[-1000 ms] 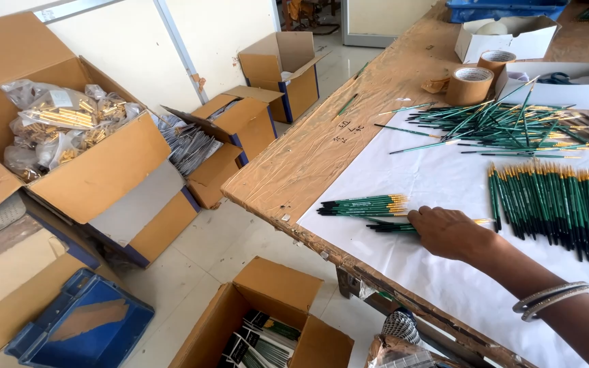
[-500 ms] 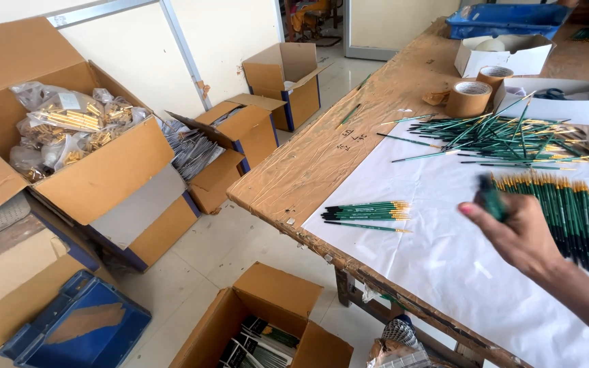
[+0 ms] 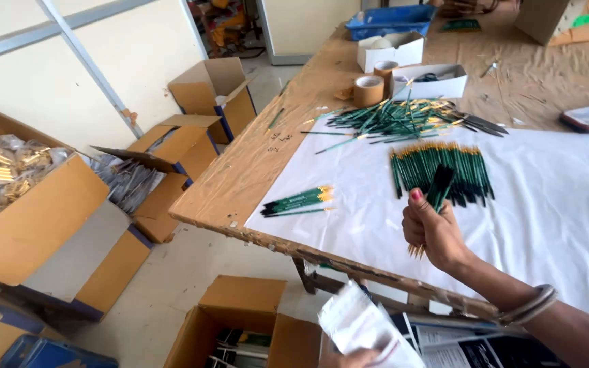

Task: The person sorts paintbrushes into small bundles and then places them into plastic sleeves by hand.

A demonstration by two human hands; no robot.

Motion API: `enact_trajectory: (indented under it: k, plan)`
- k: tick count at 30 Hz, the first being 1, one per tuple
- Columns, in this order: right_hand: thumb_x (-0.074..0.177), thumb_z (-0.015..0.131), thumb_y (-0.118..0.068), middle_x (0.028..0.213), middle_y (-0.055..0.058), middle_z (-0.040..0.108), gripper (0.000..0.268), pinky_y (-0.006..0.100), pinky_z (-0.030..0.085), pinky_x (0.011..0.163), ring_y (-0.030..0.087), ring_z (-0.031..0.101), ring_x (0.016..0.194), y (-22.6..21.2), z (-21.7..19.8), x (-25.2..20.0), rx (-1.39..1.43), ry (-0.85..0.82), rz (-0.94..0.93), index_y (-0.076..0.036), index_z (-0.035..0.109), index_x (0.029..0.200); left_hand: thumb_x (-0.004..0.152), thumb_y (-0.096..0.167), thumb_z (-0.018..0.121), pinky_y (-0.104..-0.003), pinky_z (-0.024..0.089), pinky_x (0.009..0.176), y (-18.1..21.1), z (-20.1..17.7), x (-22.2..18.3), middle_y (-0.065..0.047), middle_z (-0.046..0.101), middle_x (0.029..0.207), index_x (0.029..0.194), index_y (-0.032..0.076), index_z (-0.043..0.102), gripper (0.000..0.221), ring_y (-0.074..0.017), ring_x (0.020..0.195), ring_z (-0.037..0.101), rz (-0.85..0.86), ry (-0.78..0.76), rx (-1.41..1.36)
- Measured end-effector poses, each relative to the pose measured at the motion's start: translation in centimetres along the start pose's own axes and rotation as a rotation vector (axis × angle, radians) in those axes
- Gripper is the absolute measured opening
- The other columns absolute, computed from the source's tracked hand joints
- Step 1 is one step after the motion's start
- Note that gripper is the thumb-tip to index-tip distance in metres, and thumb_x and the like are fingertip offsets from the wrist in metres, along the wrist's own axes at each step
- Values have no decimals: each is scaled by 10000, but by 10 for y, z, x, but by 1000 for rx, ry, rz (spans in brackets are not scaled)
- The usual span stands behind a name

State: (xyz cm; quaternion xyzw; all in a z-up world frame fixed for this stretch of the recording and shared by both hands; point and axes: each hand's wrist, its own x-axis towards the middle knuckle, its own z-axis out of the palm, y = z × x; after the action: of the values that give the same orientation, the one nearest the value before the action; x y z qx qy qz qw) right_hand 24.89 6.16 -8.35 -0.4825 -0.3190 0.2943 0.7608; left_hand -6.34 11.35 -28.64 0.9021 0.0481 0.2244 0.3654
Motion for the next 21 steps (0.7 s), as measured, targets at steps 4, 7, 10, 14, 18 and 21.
enact_trajectory:
  k: [4,7,10,14,18,21]
  plan:
    - [1088,540,-388,555,-48,305,516,316,207,420,85,267,453,-42,24,-101,383,-162,100,-143,362,670,838,155,832,-485,517,923,132,-64,72,-221,703,1205,1382,164,595,593,-411,1181,629,-36,-17,-33]
    - [1067,587,-351,564,-8,321,493,351,222,442,137,285,473,-34,17,-159,524,-372,-96,-111,394,682,907,80,737,-450,565,816,167,-64,88,-230,726,1076,1389,136,603,503,-389,1021,724,-175,-130,-237]
    - [1055,576,-371,582,-31,416,442,308,292,470,99,401,498,-43,13,-183,-31,-346,-447,-128,468,703,931,38,711,-473,547,742,193,-59,95,-261,710,975,1321,86,641,400,-425,942,708,-11,-133,-241]
    - [996,636,-232,599,22,532,288,317,399,482,126,507,530,-74,14,-188,-352,-138,-93,-62,564,774,944,61,702,-458,537,675,226,-67,99,-228,708,888,1171,49,652,233,-392,810,713,15,-119,-183]
    - [1052,567,-160,725,65,668,171,330,586,740,156,686,744,-137,20,-187,-74,-122,-177,-27,595,949,977,89,701,-447,508,590,250,-72,102,-205,683,767,1093,26,640,146,-378,708,707,72,-69,-173]
    - [1104,437,-183,769,80,709,311,339,599,802,163,708,795,-141,18,-197,-267,-141,-270,-19,643,938,986,78,682,-432,498,549,266,-74,106,-204,670,764,1101,10,625,145,-379,689,704,129,-6,-198]
